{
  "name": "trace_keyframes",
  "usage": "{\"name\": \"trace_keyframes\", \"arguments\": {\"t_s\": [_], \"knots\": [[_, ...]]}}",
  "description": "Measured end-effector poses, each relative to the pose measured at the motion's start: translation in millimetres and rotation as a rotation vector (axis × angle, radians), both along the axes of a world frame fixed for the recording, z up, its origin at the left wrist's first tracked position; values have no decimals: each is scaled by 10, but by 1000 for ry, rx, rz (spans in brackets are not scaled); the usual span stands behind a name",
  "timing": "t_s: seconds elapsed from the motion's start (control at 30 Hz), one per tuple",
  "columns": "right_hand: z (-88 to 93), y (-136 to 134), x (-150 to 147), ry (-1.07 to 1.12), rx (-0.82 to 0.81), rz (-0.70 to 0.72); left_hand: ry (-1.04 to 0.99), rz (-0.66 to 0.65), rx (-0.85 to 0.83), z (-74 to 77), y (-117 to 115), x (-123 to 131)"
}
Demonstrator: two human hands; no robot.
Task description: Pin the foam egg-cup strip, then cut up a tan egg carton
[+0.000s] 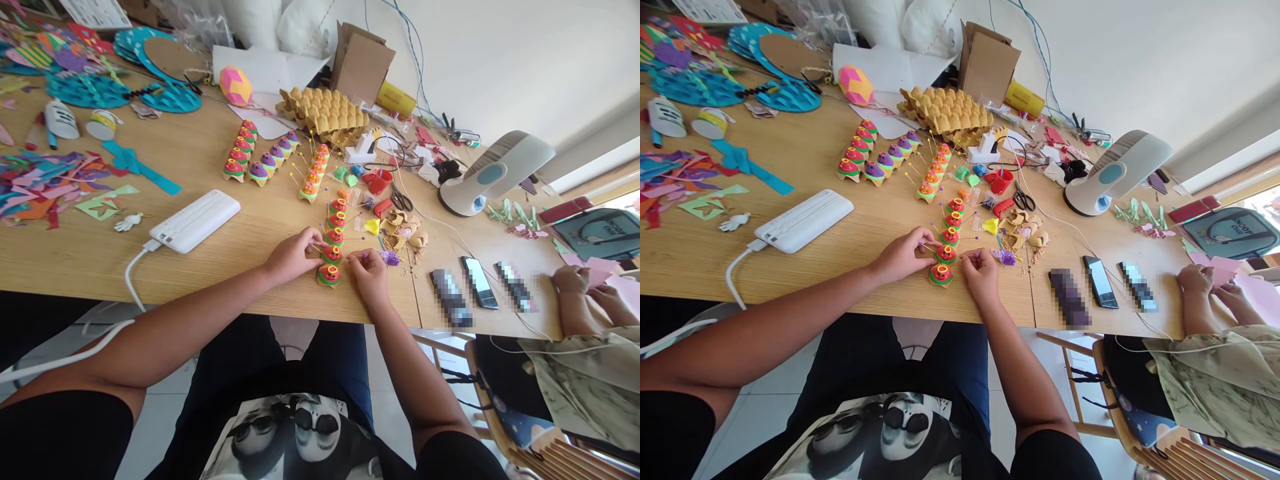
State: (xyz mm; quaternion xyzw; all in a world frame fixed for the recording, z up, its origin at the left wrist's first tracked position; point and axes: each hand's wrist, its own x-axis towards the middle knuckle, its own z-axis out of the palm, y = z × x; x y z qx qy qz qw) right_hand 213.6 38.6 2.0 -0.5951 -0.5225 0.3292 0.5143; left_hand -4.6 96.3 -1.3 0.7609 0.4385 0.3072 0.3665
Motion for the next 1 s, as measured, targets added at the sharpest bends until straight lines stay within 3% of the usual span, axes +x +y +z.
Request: {"name": "trace_keyframes", "arguments": {"t_s": [0.5,1.0], "knots": [[18,9,14,21,-43,17,-4,-1,-5,4,6,5],[8,-7,-28,-61,24,15,-45,-23,-3,-58,36,4]]}}
